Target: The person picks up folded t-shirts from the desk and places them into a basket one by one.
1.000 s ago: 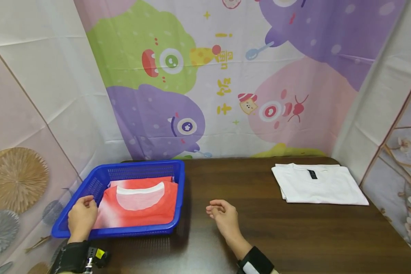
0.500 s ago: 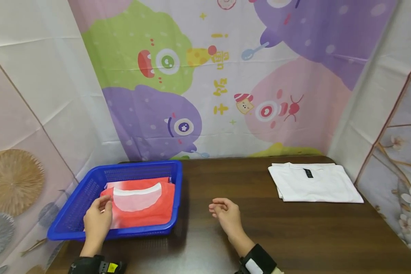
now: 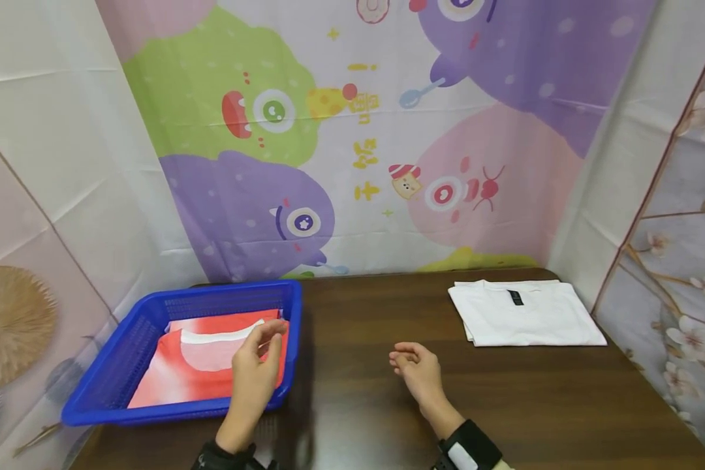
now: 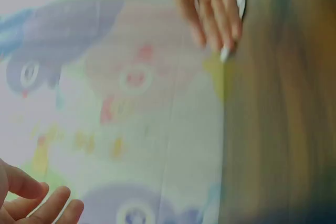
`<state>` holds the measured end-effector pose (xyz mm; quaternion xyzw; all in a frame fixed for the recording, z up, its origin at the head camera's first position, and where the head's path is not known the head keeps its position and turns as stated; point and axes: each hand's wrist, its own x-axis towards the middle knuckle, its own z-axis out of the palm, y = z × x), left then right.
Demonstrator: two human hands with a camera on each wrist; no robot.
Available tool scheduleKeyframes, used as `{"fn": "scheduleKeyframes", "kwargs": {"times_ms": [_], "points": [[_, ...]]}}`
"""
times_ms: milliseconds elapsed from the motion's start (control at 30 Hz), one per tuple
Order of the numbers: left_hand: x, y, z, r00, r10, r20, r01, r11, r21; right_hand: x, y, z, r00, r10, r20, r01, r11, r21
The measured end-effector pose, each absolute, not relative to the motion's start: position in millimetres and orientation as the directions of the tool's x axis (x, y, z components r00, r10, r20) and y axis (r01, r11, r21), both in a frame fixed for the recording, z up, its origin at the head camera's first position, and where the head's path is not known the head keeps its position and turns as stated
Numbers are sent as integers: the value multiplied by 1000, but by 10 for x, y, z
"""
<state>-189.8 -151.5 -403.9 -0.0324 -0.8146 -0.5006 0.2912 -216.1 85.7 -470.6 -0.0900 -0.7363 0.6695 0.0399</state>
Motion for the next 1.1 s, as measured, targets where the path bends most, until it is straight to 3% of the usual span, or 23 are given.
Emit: {"fn": "scheduleKeyframes", "kwargs": {"times_ms": [133,267,433,633,767,900,1100], "points": [[-1878,-1163,-4119,-845,-107,525,445,405,799,-2179,1089,-4758,-970,229,-86,108,84,-991],[-1909,-852,-4219,-902,-5,431,415,261,872,-2173,1330,-4802,-957,267,-112,136,74,-988],[-2036,-466,-4396,-976,92,196,205,98,974,-2150,1611,-4855,-944,297,-143,167,57,-984],[-2209,63,-4699,-989,132,-61,-63,-12,998,-2159,2051,-4904,-916,360,-178,194,9,-981],[-2321,334,-4828,-971,162,-176,-196,-120,973,-2236,2429,-4929,-849,489,-203,217,-28,-976],[-2421,556,-4914,-941,211,-264,-315,-270,910,-2326,2849,-4942,-743,617,-258,275,-69,-959],[-2537,873,-5043,-917,242,-317,-390,-375,841,-2447,3532,-4896,-615,685,-389,321,-233,-918]]}}
